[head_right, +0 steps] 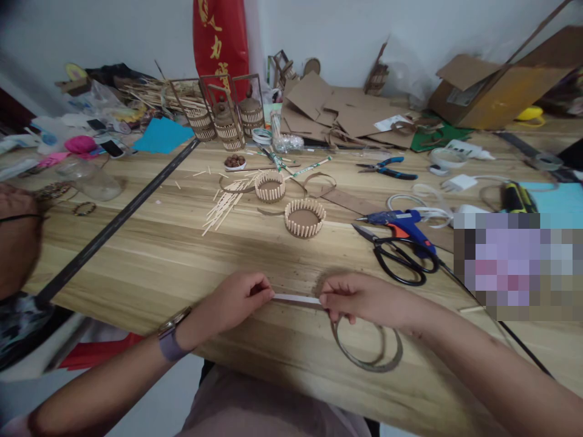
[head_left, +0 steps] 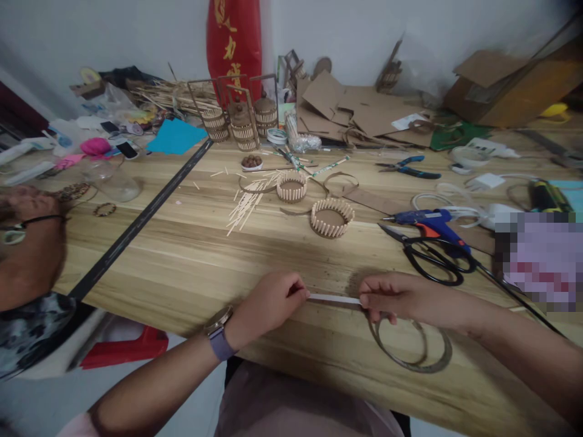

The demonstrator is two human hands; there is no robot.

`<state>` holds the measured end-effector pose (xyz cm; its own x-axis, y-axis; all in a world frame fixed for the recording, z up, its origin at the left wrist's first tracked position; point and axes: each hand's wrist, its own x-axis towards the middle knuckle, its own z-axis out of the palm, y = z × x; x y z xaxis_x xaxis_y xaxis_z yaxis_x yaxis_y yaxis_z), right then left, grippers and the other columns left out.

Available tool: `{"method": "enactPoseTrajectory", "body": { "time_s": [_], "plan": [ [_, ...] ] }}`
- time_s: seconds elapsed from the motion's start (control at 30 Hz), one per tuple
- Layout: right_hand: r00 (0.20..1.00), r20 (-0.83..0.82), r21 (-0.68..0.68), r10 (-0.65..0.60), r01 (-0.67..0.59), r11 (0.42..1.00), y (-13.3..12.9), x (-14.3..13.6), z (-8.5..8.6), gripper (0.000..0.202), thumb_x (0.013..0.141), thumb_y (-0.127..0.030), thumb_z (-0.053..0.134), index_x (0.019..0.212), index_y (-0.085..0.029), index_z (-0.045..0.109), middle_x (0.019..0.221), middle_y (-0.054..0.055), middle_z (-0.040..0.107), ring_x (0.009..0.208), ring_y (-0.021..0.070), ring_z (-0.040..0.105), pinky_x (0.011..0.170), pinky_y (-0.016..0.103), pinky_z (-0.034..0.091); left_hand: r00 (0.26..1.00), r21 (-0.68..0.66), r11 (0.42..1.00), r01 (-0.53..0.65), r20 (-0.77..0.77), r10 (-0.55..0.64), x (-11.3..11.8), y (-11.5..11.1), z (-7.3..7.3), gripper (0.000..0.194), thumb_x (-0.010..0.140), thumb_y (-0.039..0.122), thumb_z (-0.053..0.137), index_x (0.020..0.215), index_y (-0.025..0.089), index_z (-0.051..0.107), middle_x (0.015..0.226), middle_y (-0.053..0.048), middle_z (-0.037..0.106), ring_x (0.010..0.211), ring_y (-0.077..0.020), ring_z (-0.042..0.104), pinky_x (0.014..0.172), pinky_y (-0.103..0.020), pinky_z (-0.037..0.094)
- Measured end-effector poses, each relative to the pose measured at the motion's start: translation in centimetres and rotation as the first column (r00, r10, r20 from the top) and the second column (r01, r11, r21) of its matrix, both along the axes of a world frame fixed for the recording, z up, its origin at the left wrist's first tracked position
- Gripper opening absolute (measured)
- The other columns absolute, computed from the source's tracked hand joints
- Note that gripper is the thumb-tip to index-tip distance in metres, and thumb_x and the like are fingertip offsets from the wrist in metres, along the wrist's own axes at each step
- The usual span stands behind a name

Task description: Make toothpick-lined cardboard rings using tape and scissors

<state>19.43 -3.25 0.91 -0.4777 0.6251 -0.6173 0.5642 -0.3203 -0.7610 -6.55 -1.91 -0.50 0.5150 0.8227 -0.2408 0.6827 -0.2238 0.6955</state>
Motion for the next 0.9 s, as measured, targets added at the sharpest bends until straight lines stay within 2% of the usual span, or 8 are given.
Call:
{"method": "enactPoseTrajectory", "body": {
  "time_s": [0.13, 0.3, 0.57, 0.9],
  "plan": [
    [0.99, 0.141, 0.057, 0.019, -0.027, 0.998, -0.2, -0.8, 0.5, 0.046, 0.077, -0.065, 0.055, 0.071, -0.02, 0.053, 0.068, 0.002, 0.06, 0.063, 0.0138, 0.052, 0.054, 0.025, 0.04, 0.999, 0.036, 0.999, 0.024, -0.032, -0.023, 0.5, -0.1, 0.0, 0.016, 0.087, 0.024, 0.054, 0.075, 0.018, 0.062, 0.072, 0.0, 0.064, 0.067, -0.0151, 0.056, 0.061, -0.026, 0.035],
    [0.97, 0.234, 0.165, 0.061, -0.101, 0.981, -0.6, -1.4, 0.4, 0.041, 0.079, -0.059, 0.048, 0.063, -0.022, 0.048, 0.064, 0.002, 0.058, 0.061, 0.0154, 0.054, 0.059, 0.028, 0.041, 0.997, 0.091, 0.995, 0.038, -0.071, -0.032, 0.9, -0.4, 0.0, 0.015, 0.087, 0.022, 0.054, 0.073, 0.018, 0.059, 0.074, -0.001, 0.064, 0.072, -0.0161, 0.056, 0.063, -0.027, 0.035],
    [0.945, 0.32, 0.219, 0.068, -0.143, 0.965, -0.7, -1.2, -1.0, 0.035, 0.082, -0.051, 0.047, 0.062, -0.022, 0.044, 0.063, 0.003, 0.061, 0.059, 0.016, 0.055, 0.055, 0.028, 0.038, 0.988, 0.105, 0.993, 0.06, -0.146, -0.045, 1.5, -0.5, 0.3, 0.014, 0.087, 0.021, 0.053, 0.073, 0.018, 0.056, 0.077, -0.002, 0.064, 0.075, -0.0172, 0.057, 0.065, -0.028, 0.037],
    [0.927, 0.368, 0.264, 0.08, -0.186, 0.946, -0.5, -1.6, -0.6, 0.032, 0.081, -0.044, 0.049, 0.059, -0.022, 0.043, 0.055, 0.0, 0.053, 0.052, 0.0132, 0.046, 0.048, 0.025, 0.031, 0.964, 0.098, 0.988, 0.117, -0.25, -0.089, 1.8, -0.3, 0.7, 0.013, 0.087, 0.021, 0.05, 0.076, 0.018, 0.057, 0.081, -0.004, 0.066, 0.078, -0.0193, 0.06, 0.066, -0.029, 0.038]
  ]
}}
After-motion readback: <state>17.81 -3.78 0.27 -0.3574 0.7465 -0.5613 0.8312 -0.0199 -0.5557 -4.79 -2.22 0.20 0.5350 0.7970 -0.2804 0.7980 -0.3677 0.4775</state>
